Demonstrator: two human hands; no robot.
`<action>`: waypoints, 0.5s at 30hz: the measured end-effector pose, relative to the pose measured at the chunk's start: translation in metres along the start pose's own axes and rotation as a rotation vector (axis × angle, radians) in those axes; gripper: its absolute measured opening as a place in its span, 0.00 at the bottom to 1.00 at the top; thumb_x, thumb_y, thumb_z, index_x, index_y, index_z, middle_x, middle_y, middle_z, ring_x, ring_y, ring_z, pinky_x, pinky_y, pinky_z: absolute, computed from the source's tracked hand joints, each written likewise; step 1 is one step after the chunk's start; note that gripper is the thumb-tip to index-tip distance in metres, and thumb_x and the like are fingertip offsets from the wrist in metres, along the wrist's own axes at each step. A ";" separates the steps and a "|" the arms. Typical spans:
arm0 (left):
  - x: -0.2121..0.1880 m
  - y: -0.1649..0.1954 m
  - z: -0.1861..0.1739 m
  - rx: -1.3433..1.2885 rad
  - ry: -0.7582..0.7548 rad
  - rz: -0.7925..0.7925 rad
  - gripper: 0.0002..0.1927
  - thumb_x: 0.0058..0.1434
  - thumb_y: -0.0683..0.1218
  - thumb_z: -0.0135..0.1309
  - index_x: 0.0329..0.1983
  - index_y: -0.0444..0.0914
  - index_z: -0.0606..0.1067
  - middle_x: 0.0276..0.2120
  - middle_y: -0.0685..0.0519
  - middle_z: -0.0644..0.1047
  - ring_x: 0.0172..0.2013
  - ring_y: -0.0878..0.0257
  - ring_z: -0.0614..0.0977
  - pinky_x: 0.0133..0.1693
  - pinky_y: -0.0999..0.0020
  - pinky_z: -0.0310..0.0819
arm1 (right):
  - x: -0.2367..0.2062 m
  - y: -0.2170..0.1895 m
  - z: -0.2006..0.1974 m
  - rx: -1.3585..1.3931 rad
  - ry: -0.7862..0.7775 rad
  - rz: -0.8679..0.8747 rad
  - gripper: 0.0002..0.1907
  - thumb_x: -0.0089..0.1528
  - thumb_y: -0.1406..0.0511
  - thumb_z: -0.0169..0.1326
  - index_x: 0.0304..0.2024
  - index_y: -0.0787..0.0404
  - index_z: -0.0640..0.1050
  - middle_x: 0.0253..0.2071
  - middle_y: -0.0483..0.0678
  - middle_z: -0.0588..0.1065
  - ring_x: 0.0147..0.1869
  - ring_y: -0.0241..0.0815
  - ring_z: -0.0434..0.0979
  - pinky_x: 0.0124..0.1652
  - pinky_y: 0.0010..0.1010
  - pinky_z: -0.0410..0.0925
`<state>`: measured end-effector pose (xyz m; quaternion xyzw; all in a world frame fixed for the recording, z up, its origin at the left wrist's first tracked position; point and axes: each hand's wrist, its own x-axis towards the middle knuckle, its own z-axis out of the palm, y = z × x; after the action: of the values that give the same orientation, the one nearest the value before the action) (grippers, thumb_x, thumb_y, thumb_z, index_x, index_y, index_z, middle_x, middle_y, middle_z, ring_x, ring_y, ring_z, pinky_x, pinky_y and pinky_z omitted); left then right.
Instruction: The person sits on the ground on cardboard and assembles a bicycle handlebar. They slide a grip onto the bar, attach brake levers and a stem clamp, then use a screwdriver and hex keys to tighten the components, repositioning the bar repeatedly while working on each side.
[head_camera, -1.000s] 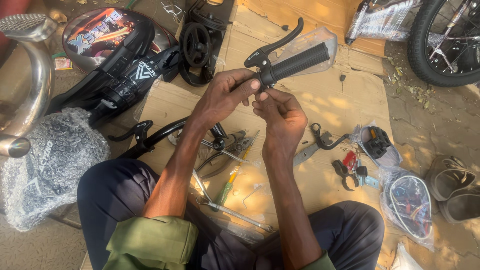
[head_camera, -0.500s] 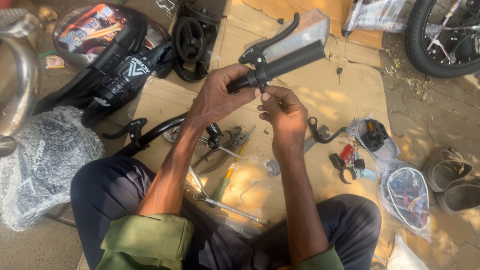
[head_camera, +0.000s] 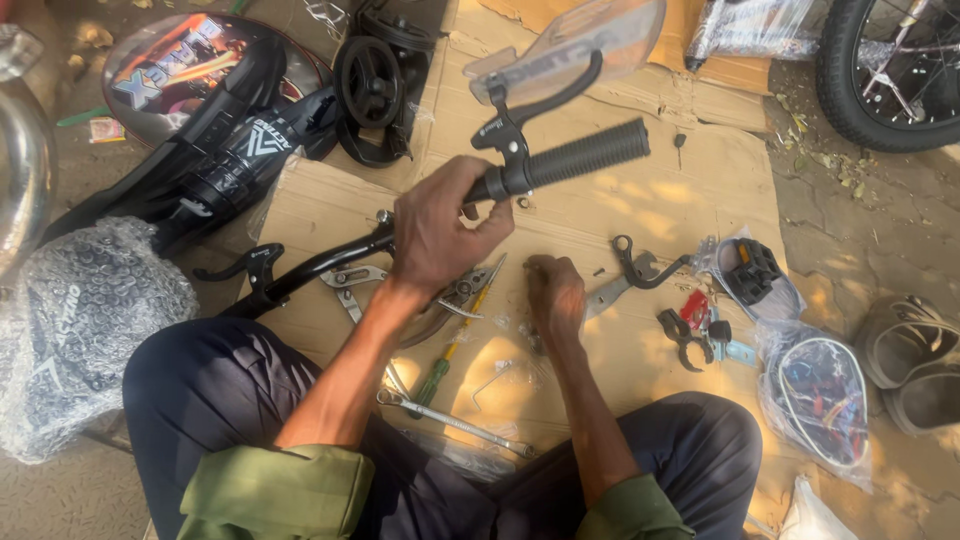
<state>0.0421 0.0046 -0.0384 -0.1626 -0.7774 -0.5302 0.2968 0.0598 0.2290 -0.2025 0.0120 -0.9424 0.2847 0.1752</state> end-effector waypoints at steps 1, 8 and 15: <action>-0.003 0.000 0.003 0.054 0.039 0.050 0.10 0.57 0.43 0.63 0.39 0.39 0.74 0.30 0.52 0.75 0.27 0.57 0.80 0.31 0.61 0.73 | -0.002 -0.003 0.003 -0.002 0.001 0.041 0.07 0.60 0.66 0.57 0.40 0.59 0.83 0.35 0.55 0.78 0.38 0.55 0.79 0.39 0.43 0.70; -0.020 -0.002 0.013 0.241 0.086 0.205 0.15 0.56 0.46 0.68 0.40 0.38 0.73 0.34 0.51 0.71 0.27 0.55 0.78 0.30 0.60 0.73 | 0.006 -0.015 -0.012 0.074 -0.137 0.305 0.07 0.61 0.66 0.57 0.40 0.60 0.82 0.34 0.51 0.80 0.38 0.47 0.82 0.41 0.36 0.72; -0.029 -0.001 0.014 0.303 0.124 0.338 0.19 0.56 0.47 0.68 0.46 0.36 0.74 0.35 0.52 0.71 0.29 0.57 0.78 0.32 0.63 0.76 | 0.001 -0.070 -0.071 1.065 0.112 0.274 0.10 0.61 0.73 0.54 0.45 0.64 0.77 0.41 0.46 0.77 0.44 0.37 0.78 0.46 0.29 0.75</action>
<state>0.0599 0.0189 -0.0618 -0.2112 -0.7902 -0.3590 0.4495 0.0904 0.2086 -0.1095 -0.0392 -0.6504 0.7423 0.1563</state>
